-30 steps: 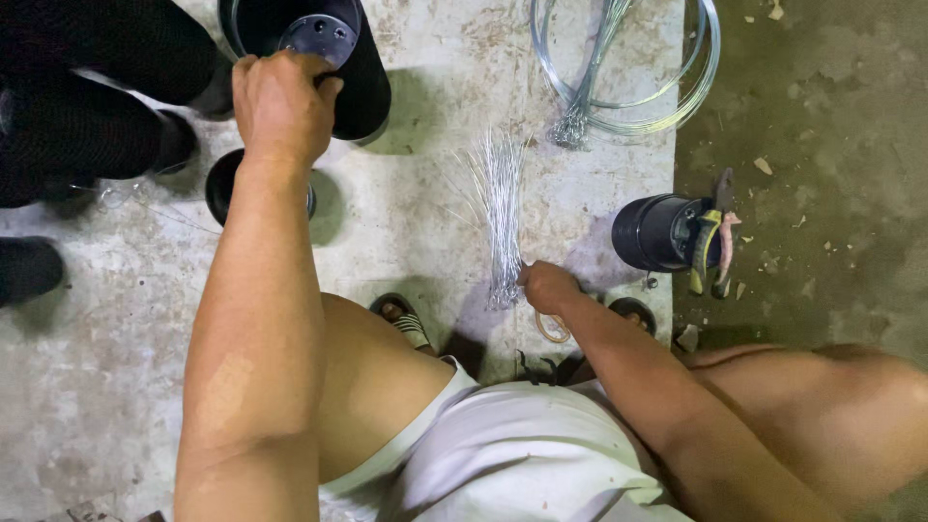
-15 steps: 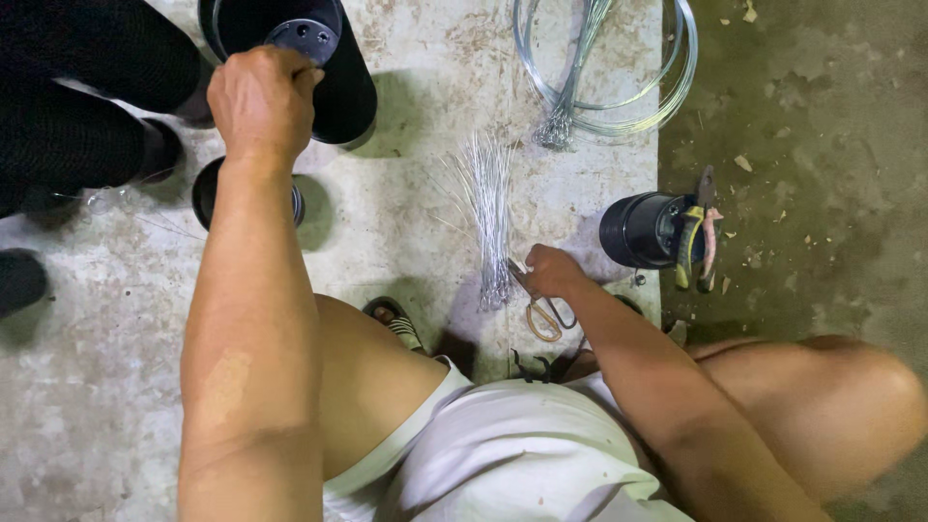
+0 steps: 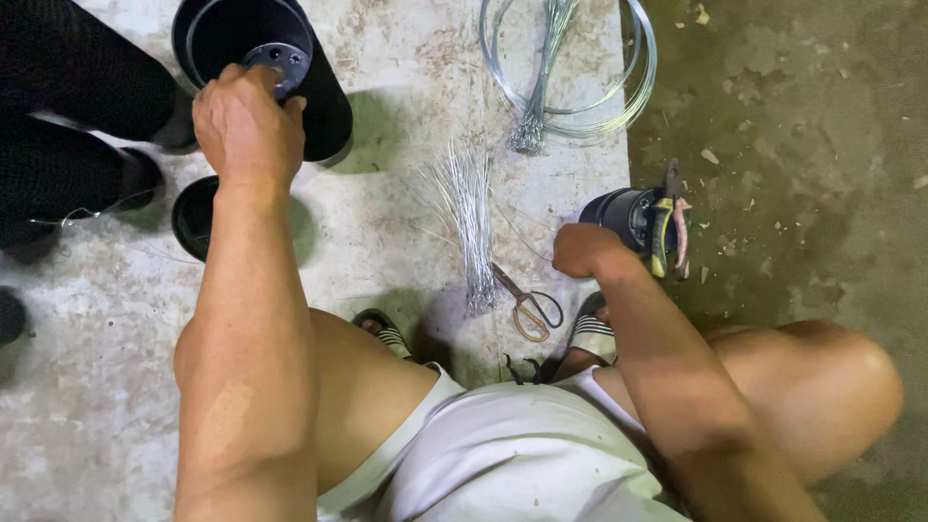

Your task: The person sits on the floor and assembles black plastic planters by inserting metal wire ties through holes in the bottom of the pots. They bend the wire ends to secure them, then stack the finished planters.

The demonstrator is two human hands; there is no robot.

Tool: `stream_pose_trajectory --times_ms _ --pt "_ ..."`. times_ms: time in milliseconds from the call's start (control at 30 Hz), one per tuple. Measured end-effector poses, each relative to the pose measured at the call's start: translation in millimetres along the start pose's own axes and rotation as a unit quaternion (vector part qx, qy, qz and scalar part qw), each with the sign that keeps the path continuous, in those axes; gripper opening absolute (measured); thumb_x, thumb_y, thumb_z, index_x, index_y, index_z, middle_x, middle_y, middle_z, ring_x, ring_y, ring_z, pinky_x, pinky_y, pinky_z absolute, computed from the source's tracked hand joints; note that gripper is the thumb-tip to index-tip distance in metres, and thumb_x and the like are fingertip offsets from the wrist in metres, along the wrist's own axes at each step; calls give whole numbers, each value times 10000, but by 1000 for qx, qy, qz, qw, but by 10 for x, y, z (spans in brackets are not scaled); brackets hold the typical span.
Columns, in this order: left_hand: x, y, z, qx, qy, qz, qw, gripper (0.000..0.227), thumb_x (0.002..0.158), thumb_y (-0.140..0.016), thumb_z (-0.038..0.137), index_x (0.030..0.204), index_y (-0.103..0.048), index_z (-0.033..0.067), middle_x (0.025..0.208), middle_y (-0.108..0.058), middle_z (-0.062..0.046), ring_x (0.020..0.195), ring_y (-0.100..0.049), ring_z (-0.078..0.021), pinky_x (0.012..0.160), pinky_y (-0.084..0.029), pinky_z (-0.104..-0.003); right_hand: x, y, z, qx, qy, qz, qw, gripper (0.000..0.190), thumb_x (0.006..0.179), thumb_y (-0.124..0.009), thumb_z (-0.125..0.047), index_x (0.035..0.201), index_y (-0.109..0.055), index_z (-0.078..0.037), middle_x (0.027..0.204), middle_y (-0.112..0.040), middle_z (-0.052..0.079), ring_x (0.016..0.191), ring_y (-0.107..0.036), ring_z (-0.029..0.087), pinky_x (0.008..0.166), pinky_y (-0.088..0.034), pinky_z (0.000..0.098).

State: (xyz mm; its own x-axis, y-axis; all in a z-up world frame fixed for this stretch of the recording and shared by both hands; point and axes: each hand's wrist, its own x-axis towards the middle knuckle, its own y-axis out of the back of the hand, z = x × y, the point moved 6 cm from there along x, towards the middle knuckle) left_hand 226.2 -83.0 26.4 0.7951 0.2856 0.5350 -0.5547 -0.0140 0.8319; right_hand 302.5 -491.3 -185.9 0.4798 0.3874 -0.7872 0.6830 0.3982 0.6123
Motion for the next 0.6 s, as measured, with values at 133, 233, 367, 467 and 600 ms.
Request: stream_pose_trajectory --times_ms 133,233,367,467,600 --pt "-11 49 385 -119 45 -57 990 188 852 -815 197 981 -797 62 921 -748 -170 844 -708 -374 766 -541 -468 -596 728 158 155 42 62 985 258 799 -672 -222 938 -800 -46 907 -773 193 824 -735 332 775 -563 448" --pt "-231 -213 922 -255 109 -255 926 173 902 -778 258 947 -804 93 894 -764 -149 795 -734 -330 773 -559 -436 -1155 1244 258 246 33 163 955 193 878 -670 -202 921 -756 -35 765 -734 126 694 -672 222 655 -531 382" --pt "-795 -473 1857 -521 183 -454 699 347 983 -648 316 1186 -720 44 1024 -796 -78 866 -747 -163 808 -592 -317 -1472 1360 5 421 94 219 875 145 947 -593 -128 975 -704 -38 722 -684 48 656 -613 110 603 -501 287" --pt "-892 -467 2218 -709 207 -358 572 375 1022 -581 268 1303 -644 29 1115 -769 -65 963 -721 -125 847 -580 -297 -1438 1193 -265 516 164 232 808 116 998 -568 -96 1008 -659 -26 747 -662 25 670 -589 86 617 -493 252" --pt "-981 -588 2183 -718 289 -289 563 289 1005 -640 185 1208 -705 -11 1099 -778 -80 957 -725 -121 862 -591 -290 -1245 961 -460 601 200 236 736 87 1027 -572 -96 1023 -617 -21 781 -637 13 700 -574 88 651 -486 252"
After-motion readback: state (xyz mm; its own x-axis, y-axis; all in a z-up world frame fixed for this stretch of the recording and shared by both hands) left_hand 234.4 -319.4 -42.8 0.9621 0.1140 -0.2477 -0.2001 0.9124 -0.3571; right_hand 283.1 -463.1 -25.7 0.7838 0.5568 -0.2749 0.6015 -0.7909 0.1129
